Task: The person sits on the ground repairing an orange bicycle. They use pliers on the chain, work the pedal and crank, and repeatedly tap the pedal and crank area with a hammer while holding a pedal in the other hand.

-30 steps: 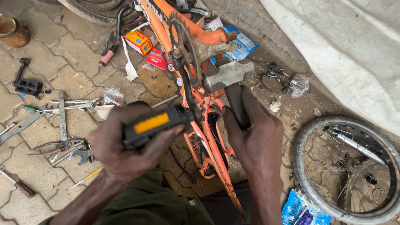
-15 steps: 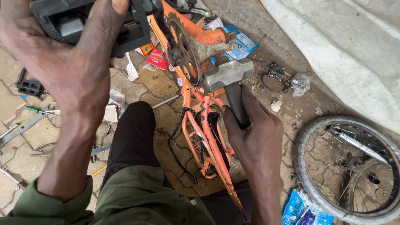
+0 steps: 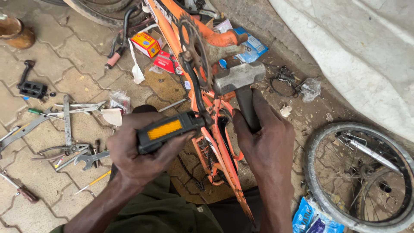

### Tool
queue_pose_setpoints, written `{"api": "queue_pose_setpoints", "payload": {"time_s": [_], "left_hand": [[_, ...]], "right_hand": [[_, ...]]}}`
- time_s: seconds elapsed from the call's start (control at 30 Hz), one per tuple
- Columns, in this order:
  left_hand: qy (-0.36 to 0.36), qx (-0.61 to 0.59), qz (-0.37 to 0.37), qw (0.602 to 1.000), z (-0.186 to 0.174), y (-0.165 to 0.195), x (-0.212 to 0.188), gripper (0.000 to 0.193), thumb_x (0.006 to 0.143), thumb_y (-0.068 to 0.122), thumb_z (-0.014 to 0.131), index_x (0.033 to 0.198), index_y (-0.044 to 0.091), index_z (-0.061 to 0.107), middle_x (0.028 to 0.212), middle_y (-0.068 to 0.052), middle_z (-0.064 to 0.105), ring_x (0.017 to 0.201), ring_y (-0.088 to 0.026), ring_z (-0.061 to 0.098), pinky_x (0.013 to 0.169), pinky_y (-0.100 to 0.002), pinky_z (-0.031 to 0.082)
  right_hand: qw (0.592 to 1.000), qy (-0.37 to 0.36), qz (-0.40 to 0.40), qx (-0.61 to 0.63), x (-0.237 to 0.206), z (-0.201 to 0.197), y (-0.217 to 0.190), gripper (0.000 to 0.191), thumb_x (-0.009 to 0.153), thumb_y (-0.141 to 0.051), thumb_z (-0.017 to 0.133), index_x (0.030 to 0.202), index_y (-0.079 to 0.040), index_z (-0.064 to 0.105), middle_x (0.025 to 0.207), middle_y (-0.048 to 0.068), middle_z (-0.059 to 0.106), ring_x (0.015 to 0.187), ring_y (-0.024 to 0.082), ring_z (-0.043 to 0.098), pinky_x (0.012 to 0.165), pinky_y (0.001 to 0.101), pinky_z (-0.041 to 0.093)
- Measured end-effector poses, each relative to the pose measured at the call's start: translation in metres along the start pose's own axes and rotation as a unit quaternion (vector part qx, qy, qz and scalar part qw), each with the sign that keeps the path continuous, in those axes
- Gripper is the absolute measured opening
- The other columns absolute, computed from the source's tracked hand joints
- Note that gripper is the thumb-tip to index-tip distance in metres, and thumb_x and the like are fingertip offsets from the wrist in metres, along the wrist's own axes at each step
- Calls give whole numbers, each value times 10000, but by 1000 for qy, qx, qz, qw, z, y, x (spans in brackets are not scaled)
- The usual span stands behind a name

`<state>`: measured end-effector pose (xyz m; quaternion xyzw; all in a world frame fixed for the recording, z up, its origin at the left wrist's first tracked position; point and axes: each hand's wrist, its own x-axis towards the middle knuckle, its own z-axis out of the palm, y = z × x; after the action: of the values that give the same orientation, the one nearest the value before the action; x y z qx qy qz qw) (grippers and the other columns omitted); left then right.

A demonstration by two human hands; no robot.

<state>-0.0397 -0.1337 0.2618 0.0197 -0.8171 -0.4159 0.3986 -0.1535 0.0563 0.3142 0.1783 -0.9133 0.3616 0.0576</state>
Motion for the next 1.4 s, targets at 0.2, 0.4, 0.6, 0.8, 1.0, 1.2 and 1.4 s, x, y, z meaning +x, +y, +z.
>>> {"api": "queue_pose_setpoints", "payload": {"time_s": [0.2,0.4,0.6,0.8,1.0,1.2,1.4], "left_hand": [[-4,-31,-39,999,6,-5,-9,429,832,123,913,1087,4,590,884,-76,735,716,-62,677,611,-226,549],[5,-37,-90,995,8,3,-10,436,811,129,914,1088,-5,604,875,-70,727,762,-71,686,656,-228,571],[-28,-50,-278,959,10,-3,-22,278,821,145,887,938,2,679,750,-89,708,671,-91,613,588,-266,525],[12,-175,-222,959,1,-7,-32,314,821,174,880,995,-7,691,839,-86,736,742,-91,641,660,-268,546],[-4,-99,-275,956,7,2,-11,361,822,203,873,1053,-16,703,928,-84,765,813,-92,669,731,-270,567],[-26,-110,-321,940,16,1,-18,359,819,227,870,1054,-3,725,887,-70,787,772,-74,677,694,-251,565],[-26,-154,-222,963,-1,-7,-26,343,838,215,848,1063,-13,726,897,-68,778,790,-88,680,711,-276,550]], "right_hand": [[1000,10,-2,-2,-3,2,5,509,853,-180,774,1322,-13,669,897,241,744,741,326,763,618,403,558],[995,-39,85,38,-5,-10,-13,411,856,-226,793,1203,-21,715,699,192,686,587,194,589,542,366,466],[979,-100,45,170,-56,-31,-44,438,890,-236,762,1240,-24,605,833,135,735,779,131,658,663,320,548],[942,-195,-167,216,-67,-38,-83,407,912,-253,806,1161,-45,560,1040,123,708,993,174,718,807,352,551],[932,-292,65,205,-15,-44,-63,229,927,-266,727,1086,-107,688,802,23,705,737,87,640,646,295,520],[956,-213,14,199,-17,-37,-27,269,915,-232,780,1002,-55,598,729,11,572,670,85,483,570,313,398],[922,-269,-156,233,-26,-58,-87,324,899,-235,814,1026,-54,578,790,38,611,661,114,578,615,303,455]]}}
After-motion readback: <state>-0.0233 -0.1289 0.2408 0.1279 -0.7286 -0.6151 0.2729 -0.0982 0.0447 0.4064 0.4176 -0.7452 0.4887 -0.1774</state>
